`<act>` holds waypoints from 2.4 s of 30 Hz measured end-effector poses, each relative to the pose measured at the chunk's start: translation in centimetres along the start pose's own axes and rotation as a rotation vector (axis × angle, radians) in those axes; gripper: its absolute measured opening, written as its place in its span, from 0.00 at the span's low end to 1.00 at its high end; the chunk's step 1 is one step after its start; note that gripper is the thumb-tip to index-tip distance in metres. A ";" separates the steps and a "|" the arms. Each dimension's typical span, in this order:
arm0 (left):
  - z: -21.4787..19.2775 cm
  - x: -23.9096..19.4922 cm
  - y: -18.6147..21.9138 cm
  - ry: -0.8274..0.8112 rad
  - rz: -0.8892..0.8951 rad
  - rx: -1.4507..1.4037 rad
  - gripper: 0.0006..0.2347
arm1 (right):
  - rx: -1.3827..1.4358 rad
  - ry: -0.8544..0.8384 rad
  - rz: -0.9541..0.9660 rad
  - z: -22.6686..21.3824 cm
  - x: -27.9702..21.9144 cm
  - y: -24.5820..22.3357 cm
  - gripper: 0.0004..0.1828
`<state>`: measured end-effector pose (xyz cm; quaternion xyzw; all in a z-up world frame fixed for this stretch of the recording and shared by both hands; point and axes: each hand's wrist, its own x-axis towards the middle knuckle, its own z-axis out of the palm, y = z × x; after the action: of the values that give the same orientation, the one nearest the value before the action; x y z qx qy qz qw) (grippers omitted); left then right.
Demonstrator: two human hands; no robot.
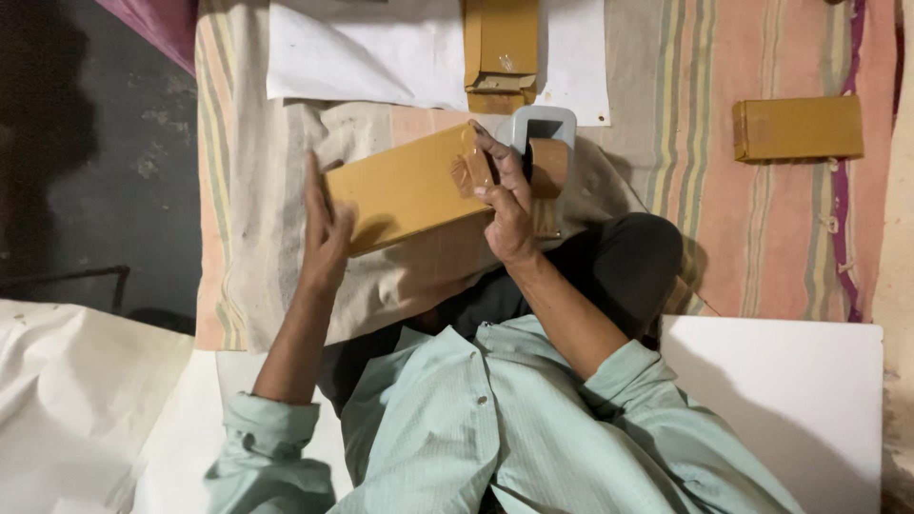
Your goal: The person sits cross-legged and repeatedly tapes small cardboard boxes using a handheld tape dispenser. They fold the flaps, apply tape to seal the seams, and place the finished boxes aside on the floor.
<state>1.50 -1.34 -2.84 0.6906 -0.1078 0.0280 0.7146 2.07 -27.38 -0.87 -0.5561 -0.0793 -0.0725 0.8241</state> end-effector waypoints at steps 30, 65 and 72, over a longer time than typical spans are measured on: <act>8.1 5.8 -3.6 -0.476 0.207 1.258 0.51 | -0.824 0.224 0.117 -3.8 -1.7 12.2 0.27; 1.7 1.4 -6.0 0.117 0.054 0.783 0.54 | -1.095 0.137 0.221 -2.6 -0.2 10.7 0.26; 1.6 -0.1 -9.1 0.158 -0.117 0.572 0.48 | -0.843 -0.045 -0.002 -3.0 -0.4 11.3 0.39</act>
<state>2.89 -3.31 -11.73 0.8647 0.0005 0.0695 0.4975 4.17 -26.00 -12.30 -0.8460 -0.0611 -0.0871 0.5225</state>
